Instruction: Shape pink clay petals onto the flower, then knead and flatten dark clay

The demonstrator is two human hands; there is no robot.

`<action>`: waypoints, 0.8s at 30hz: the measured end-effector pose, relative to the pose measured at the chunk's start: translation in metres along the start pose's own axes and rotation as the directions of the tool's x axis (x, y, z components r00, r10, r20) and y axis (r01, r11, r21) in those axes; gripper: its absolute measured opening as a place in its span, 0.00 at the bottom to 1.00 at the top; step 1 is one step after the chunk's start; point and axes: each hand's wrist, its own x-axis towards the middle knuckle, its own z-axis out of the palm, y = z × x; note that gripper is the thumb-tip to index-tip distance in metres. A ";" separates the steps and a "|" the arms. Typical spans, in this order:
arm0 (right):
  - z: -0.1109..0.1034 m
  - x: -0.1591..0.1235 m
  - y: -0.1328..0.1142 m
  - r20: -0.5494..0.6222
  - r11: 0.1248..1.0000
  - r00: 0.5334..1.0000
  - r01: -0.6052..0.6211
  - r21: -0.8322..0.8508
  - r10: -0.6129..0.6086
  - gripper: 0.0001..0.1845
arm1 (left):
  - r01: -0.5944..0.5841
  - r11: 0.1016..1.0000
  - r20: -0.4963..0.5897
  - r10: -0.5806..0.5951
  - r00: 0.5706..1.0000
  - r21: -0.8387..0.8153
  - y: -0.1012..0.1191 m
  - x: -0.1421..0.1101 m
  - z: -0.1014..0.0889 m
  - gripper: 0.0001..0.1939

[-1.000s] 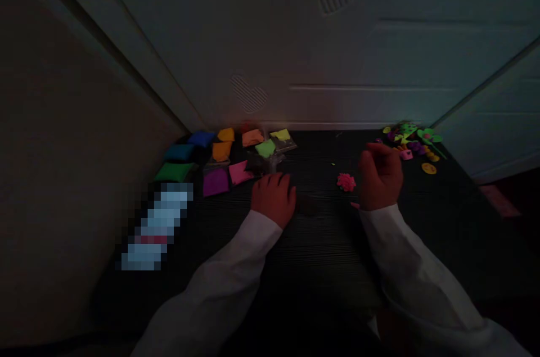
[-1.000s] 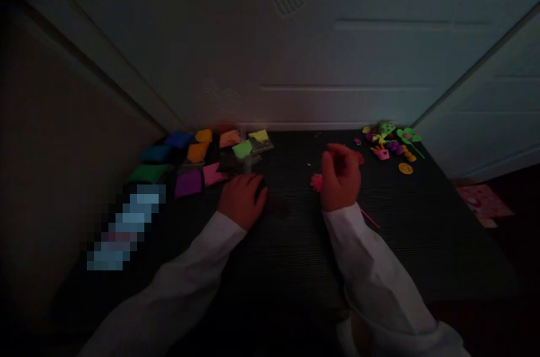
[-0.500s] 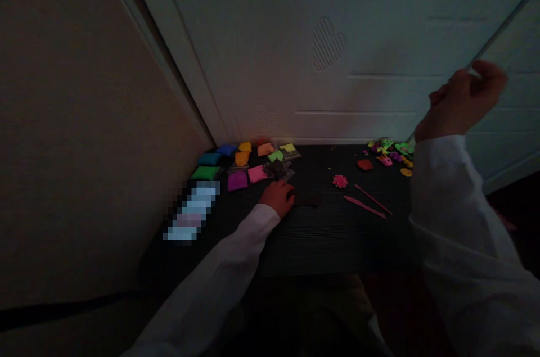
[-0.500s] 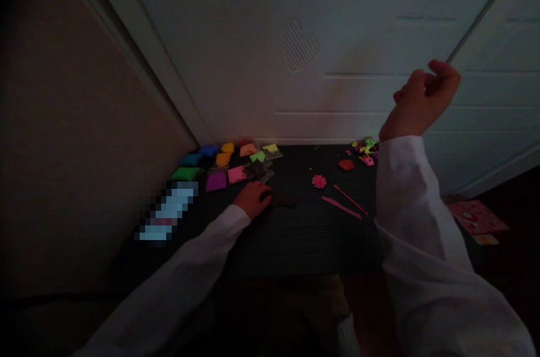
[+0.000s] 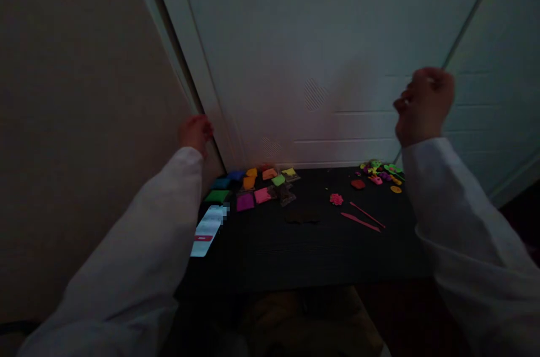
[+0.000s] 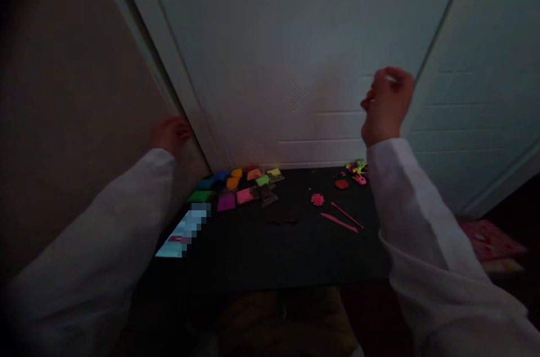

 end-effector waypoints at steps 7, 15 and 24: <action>0.049 -0.164 -0.025 0.667 0.951 0.736 0.110 -0.288 0.116 0.12 | -0.147 0.805 0.584 -0.278 0.762 0.574 -0.052 -0.098 0.010 0.14; 0.060 -0.272 -0.009 0.794 0.864 0.499 0.157 -0.478 0.348 0.16 | -0.439 0.764 0.809 -0.180 0.559 0.473 -0.042 -0.193 0.081 0.14; 0.059 -0.278 -0.002 0.773 0.879 0.497 0.041 -0.475 0.395 0.16 | -0.375 0.831 0.850 -0.200 0.488 0.411 -0.059 -0.210 0.107 0.13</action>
